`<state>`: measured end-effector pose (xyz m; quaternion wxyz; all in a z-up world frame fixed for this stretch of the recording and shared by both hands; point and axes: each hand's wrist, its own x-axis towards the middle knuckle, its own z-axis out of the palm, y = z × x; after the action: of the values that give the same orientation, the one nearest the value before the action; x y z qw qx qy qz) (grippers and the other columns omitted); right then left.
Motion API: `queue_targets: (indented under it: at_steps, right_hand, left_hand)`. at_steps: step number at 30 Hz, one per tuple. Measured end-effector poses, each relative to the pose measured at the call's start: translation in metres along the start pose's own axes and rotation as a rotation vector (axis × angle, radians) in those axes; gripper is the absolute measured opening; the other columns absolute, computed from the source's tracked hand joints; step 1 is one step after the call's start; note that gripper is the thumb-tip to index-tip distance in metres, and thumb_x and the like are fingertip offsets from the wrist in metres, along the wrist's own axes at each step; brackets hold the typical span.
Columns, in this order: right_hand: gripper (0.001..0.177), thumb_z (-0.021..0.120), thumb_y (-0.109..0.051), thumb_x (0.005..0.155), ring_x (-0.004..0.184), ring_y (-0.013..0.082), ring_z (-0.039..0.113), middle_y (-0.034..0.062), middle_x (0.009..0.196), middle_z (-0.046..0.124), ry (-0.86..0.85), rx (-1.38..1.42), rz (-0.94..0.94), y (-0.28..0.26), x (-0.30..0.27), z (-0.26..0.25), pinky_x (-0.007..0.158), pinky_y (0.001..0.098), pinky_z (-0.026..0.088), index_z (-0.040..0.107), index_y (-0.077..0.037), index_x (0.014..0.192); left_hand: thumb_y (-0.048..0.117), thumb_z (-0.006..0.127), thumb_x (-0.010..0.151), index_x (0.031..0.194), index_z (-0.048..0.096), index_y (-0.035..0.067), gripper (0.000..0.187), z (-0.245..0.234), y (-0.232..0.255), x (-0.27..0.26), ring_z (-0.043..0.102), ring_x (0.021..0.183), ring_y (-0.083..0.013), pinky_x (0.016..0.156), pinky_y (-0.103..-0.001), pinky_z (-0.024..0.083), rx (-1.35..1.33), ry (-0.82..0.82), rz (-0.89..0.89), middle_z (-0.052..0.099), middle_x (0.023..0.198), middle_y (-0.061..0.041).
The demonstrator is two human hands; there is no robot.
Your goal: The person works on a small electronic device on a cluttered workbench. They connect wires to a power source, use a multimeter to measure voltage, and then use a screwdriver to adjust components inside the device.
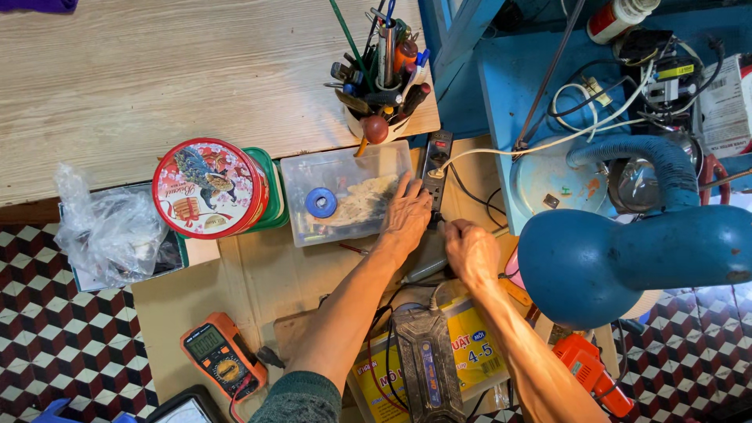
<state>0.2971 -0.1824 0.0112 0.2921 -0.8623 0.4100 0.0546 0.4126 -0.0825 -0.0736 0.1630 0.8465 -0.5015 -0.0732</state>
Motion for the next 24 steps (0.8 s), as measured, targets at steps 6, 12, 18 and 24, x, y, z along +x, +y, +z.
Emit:
queue_targets:
  at_steps: [6,12,18,24]
  right_hand:
    - [0.03,0.063,-0.031,0.098,0.079,0.0378,0.074,0.0251,0.084,0.074,0.04,0.244,0.171,0.006,0.004,-0.001,0.076,0.0428,0.055,0.078,-0.005,0.103]
    - [0.031,0.065,-0.029,0.095,0.085,0.039,0.072,0.0229,0.094,0.074,0.021,0.179,-0.126,-0.017,-0.012,-0.016,0.075,0.0428,0.054,0.076,-0.001,0.101]
    - [0.028,0.066,-0.028,0.096,0.08,0.0325,0.072,0.0224,0.089,0.073,-0.064,0.181,-0.031,-0.001,-0.006,-0.008,0.073,0.0399,0.053,0.076,-0.002,0.104]
    - [0.026,0.066,-0.024,0.105,0.069,0.0135,0.05,0.0056,0.08,0.062,0.03,0.77,0.071,0.02,0.033,0.003,0.062,0.0341,0.037,0.078,-0.001,0.102]
  left_hand:
    - [0.01,0.064,0.091,0.104,0.077,0.002,0.02,-0.001,0.004,0.002,0.048,0.139,-0.0324,0.126,-0.046,0.019,-0.036,0.037,-0.031,0.069,0.124,-0.007]
    - [0.008,0.067,0.084,0.107,0.077,0.001,0.026,-0.016,0.008,0.004,0.047,0.136,-0.0299,0.128,-0.049,0.015,0.02,-0.076,-0.016,0.067,0.118,-0.006]
    - [0.008,0.069,0.08,0.106,0.078,0.002,0.028,-0.019,0.01,0.004,0.047,0.136,-0.0296,0.128,-0.048,0.015,0.018,-0.033,-0.026,0.067,0.117,-0.007]
    - [0.01,0.072,0.077,0.085,0.082,0.008,0.013,-0.029,0.009,0.007,0.042,0.14,-0.0287,0.127,-0.047,0.012,-0.018,-0.238,-0.054,0.064,0.128,-0.006]
